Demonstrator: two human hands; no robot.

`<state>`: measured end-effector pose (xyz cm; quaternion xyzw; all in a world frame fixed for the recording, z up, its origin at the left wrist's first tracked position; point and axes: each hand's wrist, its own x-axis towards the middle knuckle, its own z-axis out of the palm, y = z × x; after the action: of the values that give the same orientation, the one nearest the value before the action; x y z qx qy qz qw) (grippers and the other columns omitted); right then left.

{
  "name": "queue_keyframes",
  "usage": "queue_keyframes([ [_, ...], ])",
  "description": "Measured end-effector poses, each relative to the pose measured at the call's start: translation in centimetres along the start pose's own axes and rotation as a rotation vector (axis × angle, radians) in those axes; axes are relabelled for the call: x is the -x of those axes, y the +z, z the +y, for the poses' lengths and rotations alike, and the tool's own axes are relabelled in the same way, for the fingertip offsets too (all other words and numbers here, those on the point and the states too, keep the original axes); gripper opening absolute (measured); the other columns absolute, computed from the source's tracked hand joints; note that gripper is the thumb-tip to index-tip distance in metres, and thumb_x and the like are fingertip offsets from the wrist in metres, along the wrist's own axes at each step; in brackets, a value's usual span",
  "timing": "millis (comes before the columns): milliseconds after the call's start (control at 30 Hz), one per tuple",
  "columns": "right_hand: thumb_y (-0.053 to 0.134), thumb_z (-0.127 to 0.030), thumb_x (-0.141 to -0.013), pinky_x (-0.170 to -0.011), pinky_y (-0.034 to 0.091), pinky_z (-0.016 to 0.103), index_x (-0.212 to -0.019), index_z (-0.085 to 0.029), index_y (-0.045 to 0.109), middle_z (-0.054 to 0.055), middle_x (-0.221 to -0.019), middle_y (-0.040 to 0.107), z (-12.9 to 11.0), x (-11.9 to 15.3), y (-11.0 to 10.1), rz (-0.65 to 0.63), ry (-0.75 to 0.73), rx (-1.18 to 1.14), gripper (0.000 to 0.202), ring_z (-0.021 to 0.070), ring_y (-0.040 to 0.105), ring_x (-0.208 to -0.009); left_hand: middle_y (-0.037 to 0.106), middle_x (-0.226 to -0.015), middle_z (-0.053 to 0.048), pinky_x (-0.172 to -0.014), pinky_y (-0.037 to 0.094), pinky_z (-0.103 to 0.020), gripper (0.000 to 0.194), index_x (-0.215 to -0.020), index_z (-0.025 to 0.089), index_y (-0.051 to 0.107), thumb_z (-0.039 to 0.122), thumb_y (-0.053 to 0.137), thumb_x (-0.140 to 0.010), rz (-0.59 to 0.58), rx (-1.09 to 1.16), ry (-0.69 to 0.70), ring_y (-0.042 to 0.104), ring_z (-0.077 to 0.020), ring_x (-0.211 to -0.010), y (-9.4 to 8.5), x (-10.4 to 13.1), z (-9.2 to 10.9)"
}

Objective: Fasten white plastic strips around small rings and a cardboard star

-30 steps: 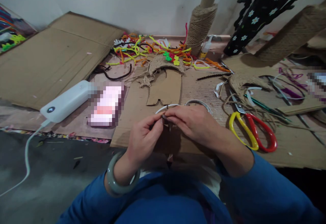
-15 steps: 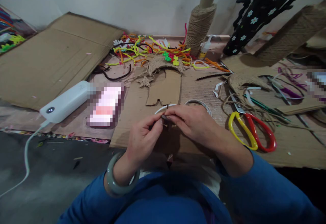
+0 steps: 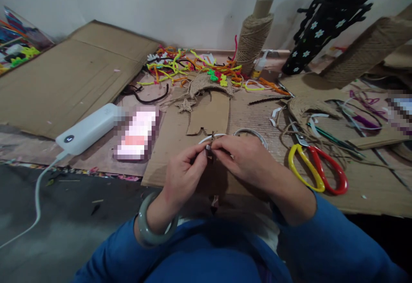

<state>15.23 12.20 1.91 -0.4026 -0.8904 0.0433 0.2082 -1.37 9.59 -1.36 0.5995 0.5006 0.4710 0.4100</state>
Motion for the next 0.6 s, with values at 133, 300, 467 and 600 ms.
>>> queue_keyframes([
  [133,0.047,-0.019,-0.091,-0.055,0.032,0.028,-0.080,-0.015,0.066,0.005,-0.073,0.071,-0.46,0.29,0.20,0.071,-0.045,0.129,0.022,0.0155,0.061,-0.059,0.077,-0.094,-0.004,-0.076,0.053,-0.021,0.024,-0.101,0.016,0.073,0.022,0.054,-0.086,0.012,-0.089,0.057,0.071,-0.0142,-0.085,0.09,-0.05,0.41],
  [300,0.049,-0.017,-0.087,-0.053,0.029,0.028,-0.074,-0.014,0.065,0.004,-0.064,0.068,-0.66,0.31,0.13,0.078,-0.024,0.112,0.021,0.0157,0.058,-0.054,0.077,-0.095,-0.004,-0.076,0.054,-0.021,0.025,-0.101,0.016,0.072,0.020,0.053,-0.086,0.002,-0.147,0.100,0.071,-0.0144,-0.085,0.11,0.03,0.62],
  [467,0.054,-0.015,-0.084,-0.055,0.031,0.026,-0.074,-0.015,0.065,0.001,-0.065,0.067,-0.35,0.12,-0.28,0.027,0.033,-0.064,0.015,0.0126,0.054,-0.056,0.077,-0.096,-0.004,-0.076,0.054,-0.022,0.024,-0.101,0.017,0.072,0.022,0.056,-0.085,-0.028,-0.103,0.073,0.071,-0.0147,-0.085,0.12,0.05,0.59],
  [600,0.055,-0.013,-0.082,-0.057,0.031,0.024,-0.073,-0.015,0.065,0.000,-0.064,0.064,-0.21,0.04,-0.32,0.013,0.062,-0.148,0.014,0.0109,0.051,-0.056,0.077,-0.093,-0.003,-0.075,0.053,-0.021,0.023,-0.099,0.017,0.073,0.021,0.056,-0.084,-0.035,-0.088,0.056,0.071,-0.0137,-0.083,0.07,-0.01,0.51],
])
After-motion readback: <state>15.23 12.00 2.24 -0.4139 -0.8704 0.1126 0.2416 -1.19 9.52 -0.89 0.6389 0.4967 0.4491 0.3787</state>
